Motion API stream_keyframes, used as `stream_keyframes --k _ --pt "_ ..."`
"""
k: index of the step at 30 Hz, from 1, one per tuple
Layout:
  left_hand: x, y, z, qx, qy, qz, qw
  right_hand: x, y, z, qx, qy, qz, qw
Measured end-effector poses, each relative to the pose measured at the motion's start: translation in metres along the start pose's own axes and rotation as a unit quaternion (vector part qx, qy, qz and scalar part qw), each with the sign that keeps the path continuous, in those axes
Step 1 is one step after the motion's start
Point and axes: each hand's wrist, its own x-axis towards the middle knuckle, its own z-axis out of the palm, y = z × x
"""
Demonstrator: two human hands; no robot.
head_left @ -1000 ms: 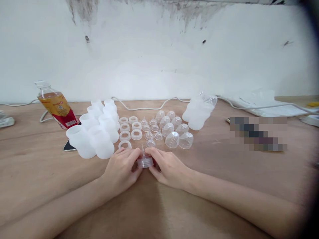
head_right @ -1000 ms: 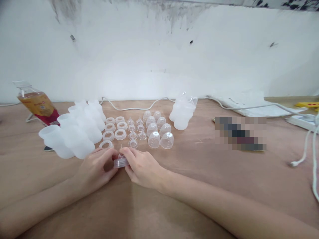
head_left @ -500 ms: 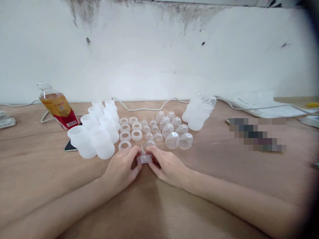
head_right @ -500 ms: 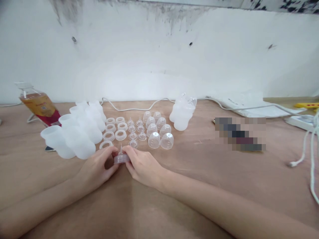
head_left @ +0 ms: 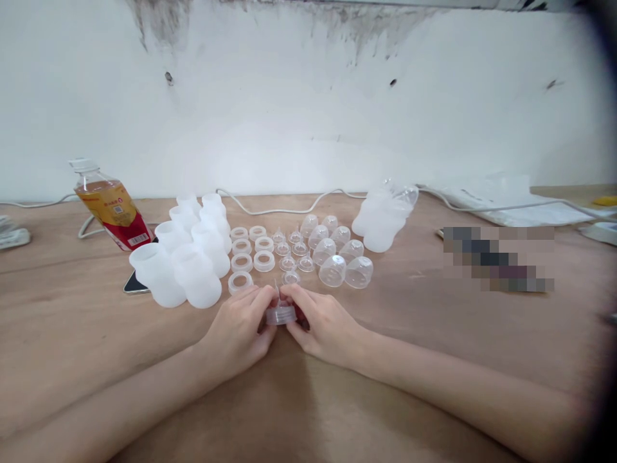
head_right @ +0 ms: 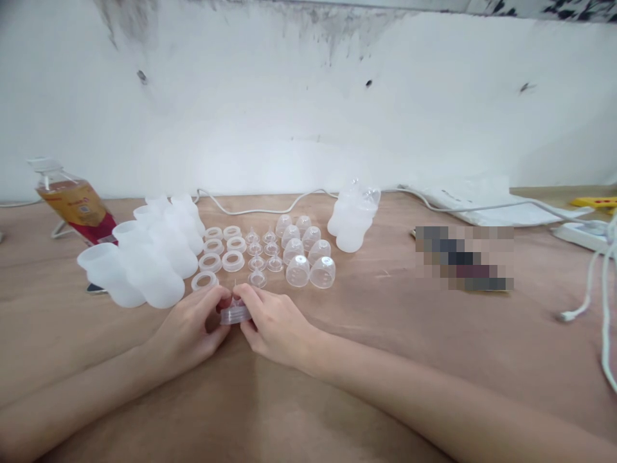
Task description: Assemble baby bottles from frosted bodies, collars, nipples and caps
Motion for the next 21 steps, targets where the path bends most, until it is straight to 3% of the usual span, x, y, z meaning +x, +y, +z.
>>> stream_keyframes --k 9,21 --pt "-0.0016 -0.0036 -0.0004 -0.046 -0.023 -0.065 0.997 0.0005 0.0003 -0.0036 0.03 0.005 0.015 0.999" --pt "-0.0007 -0.0032 0.0005 -0.066 -0.012 -0.043 0.997 0.0011 0.001 -0.002 0.04 0.011 -0.006 0.999"
